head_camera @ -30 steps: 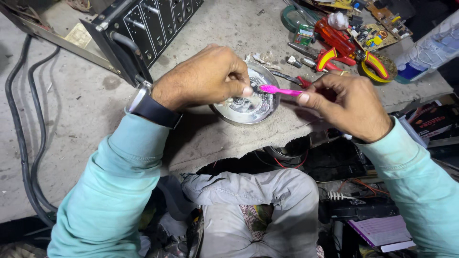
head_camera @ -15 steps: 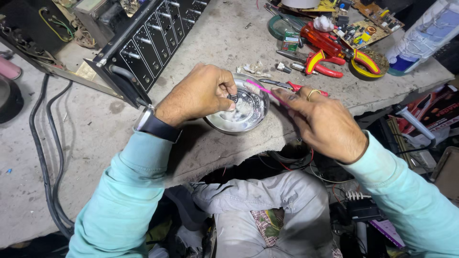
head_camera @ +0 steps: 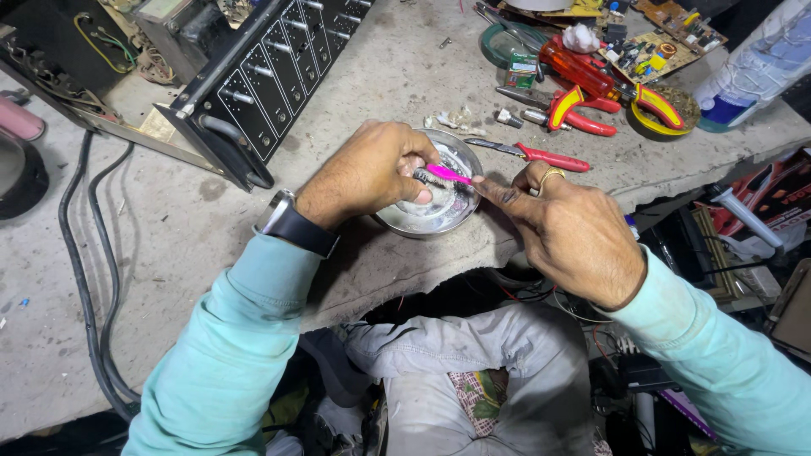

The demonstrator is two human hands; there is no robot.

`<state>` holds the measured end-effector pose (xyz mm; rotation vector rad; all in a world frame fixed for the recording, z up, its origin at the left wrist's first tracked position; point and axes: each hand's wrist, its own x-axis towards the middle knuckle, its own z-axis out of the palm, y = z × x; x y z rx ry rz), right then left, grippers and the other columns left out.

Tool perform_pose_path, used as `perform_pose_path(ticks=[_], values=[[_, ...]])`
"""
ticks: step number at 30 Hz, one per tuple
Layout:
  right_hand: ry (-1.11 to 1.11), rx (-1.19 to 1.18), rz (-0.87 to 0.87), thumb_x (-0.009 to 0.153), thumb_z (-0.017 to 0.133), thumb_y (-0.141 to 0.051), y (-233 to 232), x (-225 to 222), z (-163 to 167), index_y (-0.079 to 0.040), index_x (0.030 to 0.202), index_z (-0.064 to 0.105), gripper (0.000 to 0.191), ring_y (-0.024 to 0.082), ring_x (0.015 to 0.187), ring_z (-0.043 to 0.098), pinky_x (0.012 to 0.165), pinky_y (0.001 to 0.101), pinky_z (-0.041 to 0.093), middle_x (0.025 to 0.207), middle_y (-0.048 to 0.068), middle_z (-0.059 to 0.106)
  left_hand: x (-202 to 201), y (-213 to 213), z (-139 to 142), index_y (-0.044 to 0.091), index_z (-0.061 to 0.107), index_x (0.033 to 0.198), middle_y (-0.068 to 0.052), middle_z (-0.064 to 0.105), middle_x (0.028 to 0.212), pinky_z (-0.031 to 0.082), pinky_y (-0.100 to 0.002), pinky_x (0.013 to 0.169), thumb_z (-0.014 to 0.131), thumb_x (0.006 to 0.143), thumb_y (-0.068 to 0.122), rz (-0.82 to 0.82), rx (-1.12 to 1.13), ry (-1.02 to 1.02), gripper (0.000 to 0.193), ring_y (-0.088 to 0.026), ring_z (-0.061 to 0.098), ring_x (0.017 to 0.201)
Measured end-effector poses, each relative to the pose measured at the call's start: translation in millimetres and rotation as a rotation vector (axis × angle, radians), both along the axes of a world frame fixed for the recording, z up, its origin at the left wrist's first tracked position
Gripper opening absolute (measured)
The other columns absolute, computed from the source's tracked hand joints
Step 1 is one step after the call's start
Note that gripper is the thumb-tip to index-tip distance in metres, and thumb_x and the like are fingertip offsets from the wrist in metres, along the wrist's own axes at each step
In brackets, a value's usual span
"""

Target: The person sprays liquid into a metal dish on a cluttered workbench and scrubs a small electronic component with a pink toothbrush in the dish. They then move under the bench and continue brushing and handling the component near equipment below the work surface.

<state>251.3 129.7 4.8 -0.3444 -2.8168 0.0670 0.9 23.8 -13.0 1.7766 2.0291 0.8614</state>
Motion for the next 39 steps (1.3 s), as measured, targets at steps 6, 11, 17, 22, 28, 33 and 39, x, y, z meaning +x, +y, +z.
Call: perform_pose_path(ticks=[6, 11, 17, 22, 28, 33, 39], values=[[0.055, 0.018, 0.069, 0.080, 0.065, -0.006, -1, -13, -5, -0.028, 0.133, 0.071, 0.057, 0.036, 0.066, 0.066, 0.056, 0.0476, 0.055, 0.096, 0.013, 0.064, 0, 0, 0, 0.009, 0.077, 0.099, -0.012, 0.074, 0.080, 0.055, -0.037, 0.071, 0.092, 0.067, 0.018, 0.046, -0.093, 0.023, 0.037, -0.025, 0.072, 0.076], [-0.079, 0.057, 0.033, 0.085, 0.065, -0.010, 4, -17, -3, -0.033, 0.135, 0.069, 0.056, 0.033, 0.061, 0.065, 0.050, 0.0468, 0.053, 0.091, 0.010, 0.064, 0, 5, 1, 0.009, 0.076, 0.094, -0.010, 0.075, 0.082, 0.055, -0.037, 0.070, 0.093, 0.068, 0.022, 0.070, -0.062, -0.016, 0.034, -0.020, 0.072, 0.077], [0.047, 0.155, 0.182, 0.078, 0.067, -0.014, 1, -25, 10, -0.023, 0.133, 0.070, 0.055, 0.032, 0.064, 0.065, 0.049, 0.0449, 0.051, 0.098, 0.013, 0.063, 3, 7, 4, 0.007, 0.068, 0.083, -0.009, 0.075, 0.079, 0.054, -0.037, 0.066, 0.093, 0.066, 0.022, 0.049, -0.085, -0.063, 0.034, -0.019, 0.070, 0.073], [-0.071, 0.172, 0.100, 0.077, 0.066, -0.010, -2, -25, 13, -0.026, 0.138, 0.070, 0.063, 0.031, 0.058, 0.065, 0.049, 0.0452, 0.051, 0.090, 0.011, 0.062, 2, 6, 8, 0.007, 0.067, 0.082, -0.003, 0.075, 0.077, 0.054, -0.035, 0.061, 0.087, 0.073, 0.015, 0.005, -0.051, -0.051, 0.024, -0.017, 0.070, 0.071], [-0.080, 0.233, 0.080, 0.079, 0.067, -0.014, -3, -19, 3, -0.027, 0.139, 0.069, 0.061, 0.030, 0.065, 0.067, 0.048, 0.0435, 0.051, 0.090, 0.010, 0.061, 2, 5, 3, 0.007, 0.066, 0.082, -0.008, 0.071, 0.074, 0.050, -0.037, 0.059, 0.093, 0.071, 0.022, 0.039, -0.094, -0.038, 0.033, -0.019, 0.065, 0.068], [-0.032, 0.232, 0.120, 0.077, 0.067, -0.014, -4, -19, 7, -0.025, 0.137, 0.067, 0.061, 0.029, 0.071, 0.067, 0.050, 0.0432, 0.051, 0.097, 0.011, 0.062, -1, 3, 1, 0.007, 0.066, 0.082, -0.008, 0.070, 0.073, 0.050, -0.036, 0.059, 0.093, 0.067, 0.021, -0.047, 0.014, -0.013, 0.035, -0.019, 0.065, 0.067], [-0.137, 0.218, 0.045, 0.082, 0.068, -0.021, -7, -17, 6, -0.028, 0.144, 0.064, 0.062, 0.029, 0.063, 0.066, 0.047, 0.0446, 0.050, 0.091, 0.011, 0.061, 0, 6, -1, 0.007, 0.065, 0.082, -0.008, 0.069, 0.071, 0.049, -0.037, 0.058, 0.093, 0.069, 0.021, -0.061, 0.007, -0.034, 0.034, -0.020, 0.064, 0.065]])
